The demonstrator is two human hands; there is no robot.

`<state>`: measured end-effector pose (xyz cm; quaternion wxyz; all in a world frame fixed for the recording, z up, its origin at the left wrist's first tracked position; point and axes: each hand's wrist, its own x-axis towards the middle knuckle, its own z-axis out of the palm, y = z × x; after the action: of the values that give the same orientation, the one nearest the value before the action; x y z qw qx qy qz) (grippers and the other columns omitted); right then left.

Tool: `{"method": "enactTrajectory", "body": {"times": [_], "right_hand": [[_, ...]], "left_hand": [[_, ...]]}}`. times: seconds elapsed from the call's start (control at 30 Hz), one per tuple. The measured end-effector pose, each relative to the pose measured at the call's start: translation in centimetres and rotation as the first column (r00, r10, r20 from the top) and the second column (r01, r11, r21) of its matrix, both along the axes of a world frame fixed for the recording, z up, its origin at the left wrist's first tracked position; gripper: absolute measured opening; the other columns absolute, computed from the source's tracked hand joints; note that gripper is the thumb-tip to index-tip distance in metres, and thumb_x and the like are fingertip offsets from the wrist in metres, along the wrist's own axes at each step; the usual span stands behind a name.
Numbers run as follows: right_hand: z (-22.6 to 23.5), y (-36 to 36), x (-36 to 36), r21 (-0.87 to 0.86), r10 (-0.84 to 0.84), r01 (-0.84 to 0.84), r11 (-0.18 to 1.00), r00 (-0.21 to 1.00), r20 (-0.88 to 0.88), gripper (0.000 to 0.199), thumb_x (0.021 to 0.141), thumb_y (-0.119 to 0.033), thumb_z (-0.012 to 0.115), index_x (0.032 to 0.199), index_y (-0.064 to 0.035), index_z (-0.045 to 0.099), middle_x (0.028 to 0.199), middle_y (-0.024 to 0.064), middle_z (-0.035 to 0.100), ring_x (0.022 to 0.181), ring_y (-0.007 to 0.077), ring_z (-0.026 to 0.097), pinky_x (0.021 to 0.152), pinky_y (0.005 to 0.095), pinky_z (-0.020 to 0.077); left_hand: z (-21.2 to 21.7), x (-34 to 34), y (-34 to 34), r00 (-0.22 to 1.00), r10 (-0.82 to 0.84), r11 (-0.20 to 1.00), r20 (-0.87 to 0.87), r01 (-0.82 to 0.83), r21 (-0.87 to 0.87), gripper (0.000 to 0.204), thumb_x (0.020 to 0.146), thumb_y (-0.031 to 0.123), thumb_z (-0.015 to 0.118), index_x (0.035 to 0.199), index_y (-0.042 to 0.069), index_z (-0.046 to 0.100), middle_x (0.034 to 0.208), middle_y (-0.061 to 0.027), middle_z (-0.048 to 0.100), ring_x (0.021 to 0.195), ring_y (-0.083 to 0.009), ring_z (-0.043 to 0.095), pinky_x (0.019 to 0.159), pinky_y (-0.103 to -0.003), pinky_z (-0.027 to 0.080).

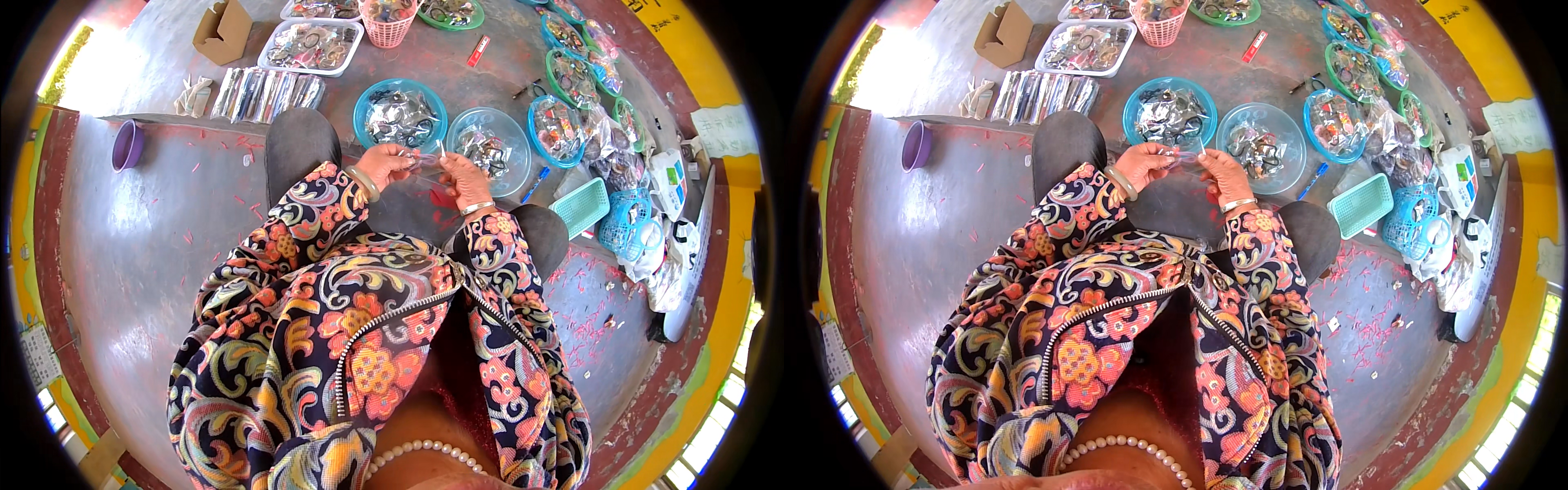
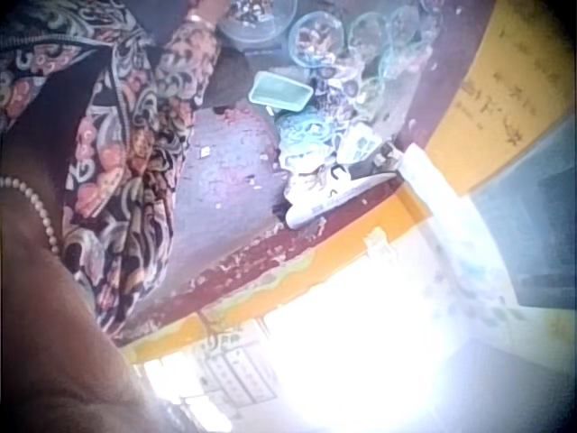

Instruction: The person sits on the floor and repeatedly picks up small metallic hair accessories from a blue bowl. They place each item into a clear plastic bag and seal it, then set the packaged item aside. The process is repeated continuously for multiple units.

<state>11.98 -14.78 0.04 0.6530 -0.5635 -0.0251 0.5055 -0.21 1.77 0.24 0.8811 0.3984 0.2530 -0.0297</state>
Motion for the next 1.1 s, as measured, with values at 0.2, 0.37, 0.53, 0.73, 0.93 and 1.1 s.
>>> {"method": "enactTrajectory", "body": {"times": [0.2, 0.37, 0.53, 0.73, 0.93, 1.1], "right_hand": [[-1.0, 0.7, -1.3, 0.022, 0.043, -0.044, 0.999, 0.998, 0.053, 0.016, 0.075, -0.013, 0.061, 0.089, -0.0056, 0.058, 0.079, -0.0005, 0.059, 0.067, 0.0065, 0.053, 0.054, 0.0190, 0.0390], [-0.8, 0.6, -1.5, 0.046, 0.114, -0.117, 0.992, 0.991, 0.066, 0.015, 0.075, -0.008, 0.061, 0.088, -0.0021, 0.059, 0.080, 0.0026, 0.060, 0.068, 0.0093, 0.056, 0.060, 0.0214, 0.0448], [-1.8, 0.6, -1.6, 0.061, 0.095, -0.098, 0.993, 0.994, 0.047, 0.012, 0.075, -0.007, 0.061, 0.084, 0.0004, 0.059, 0.076, 0.0046, 0.060, 0.068, 0.0109, 0.057, 0.063, 0.0234, 0.0482], [-2.1, 0.5, -1.5, 0.082, 0.019, -0.025, 0.996, 0.997, 0.071, 0.012, 0.075, -0.008, 0.061, 0.082, 0.0014, 0.058, 0.077, 0.0050, 0.060, 0.068, 0.0107, 0.057, 0.063, 0.0220, 0.0477], [-1.1, 0.6, -1.8, 0.054, 0.116, -0.121, 0.991, 0.989, 0.090, 0.015, 0.074, -0.014, 0.063, 0.084, -0.0028, 0.060, 0.076, 0.0007, 0.059, 0.067, 0.0077, 0.054, 0.059, 0.0199, 0.0414], [-0.8, 0.5, -2.1, 0.034, 0.179, -0.184, 0.982, 0.977, 0.119, 0.017, 0.072, -0.020, 0.066, 0.083, -0.0078, 0.062, 0.075, -0.0030, 0.059, 0.066, 0.0060, 0.051, 0.059, 0.0211, 0.0369]], "left_hand": [[-1.0, -0.1, -0.2, 1.000, -0.006, 1.000, 0.003, 0.006, 0.006, 0.022, 0.074, -0.001, 0.058, 0.094, -0.002, 0.051, 0.092, -0.0086, 0.057, 0.081, -0.0164, 0.058, 0.071, -0.025, 0.049], [-1.4, -0.1, -0.5, 0.996, -0.094, 0.992, -0.004, 0.094, 0.089, 0.023, 0.073, 0.001, 0.060, 0.093, -0.002, 0.051, 0.091, -0.0081, 0.057, 0.078, -0.0146, 0.057, 0.071, -0.025, 0.048], [-1.2, -0.2, -0.7, 0.992, -0.118, 0.986, -0.034, 0.121, 0.112, 0.018, 0.074, 0.007, 0.061, 0.089, 0.000, 0.055, 0.086, -0.0059, 0.058, 0.076, -0.0128, 0.057, 0.068, -0.024, 0.047], [-0.4, -0.2, -1.0, 0.991, -0.109, 0.989, -0.079, 0.116, 0.094, 0.016, 0.074, 0.011, 0.062, 0.087, 0.001, 0.057, 0.081, -0.0040, 0.059, 0.072, -0.0108, 0.056, 0.061, -0.022, 0.046], [-0.1, -0.3, -0.7, 0.990, -0.085, 0.967, -0.110, 0.108, 0.231, 0.013, 0.071, 0.009, 0.064, 0.078, 0.004, 0.055, 0.072, -0.0009, 0.056, 0.058, -0.0060, 0.049, 0.046, -0.017, 0.036], [-0.4, -0.3, -0.8, 0.993, -0.100, 0.975, -0.067, 0.111, 0.193, 0.015, 0.068, 0.006, 0.065, 0.075, 0.006, 0.052, 0.069, 0.0004, 0.053, 0.052, -0.0048, 0.044, 0.043, -0.016, 0.033]]}}
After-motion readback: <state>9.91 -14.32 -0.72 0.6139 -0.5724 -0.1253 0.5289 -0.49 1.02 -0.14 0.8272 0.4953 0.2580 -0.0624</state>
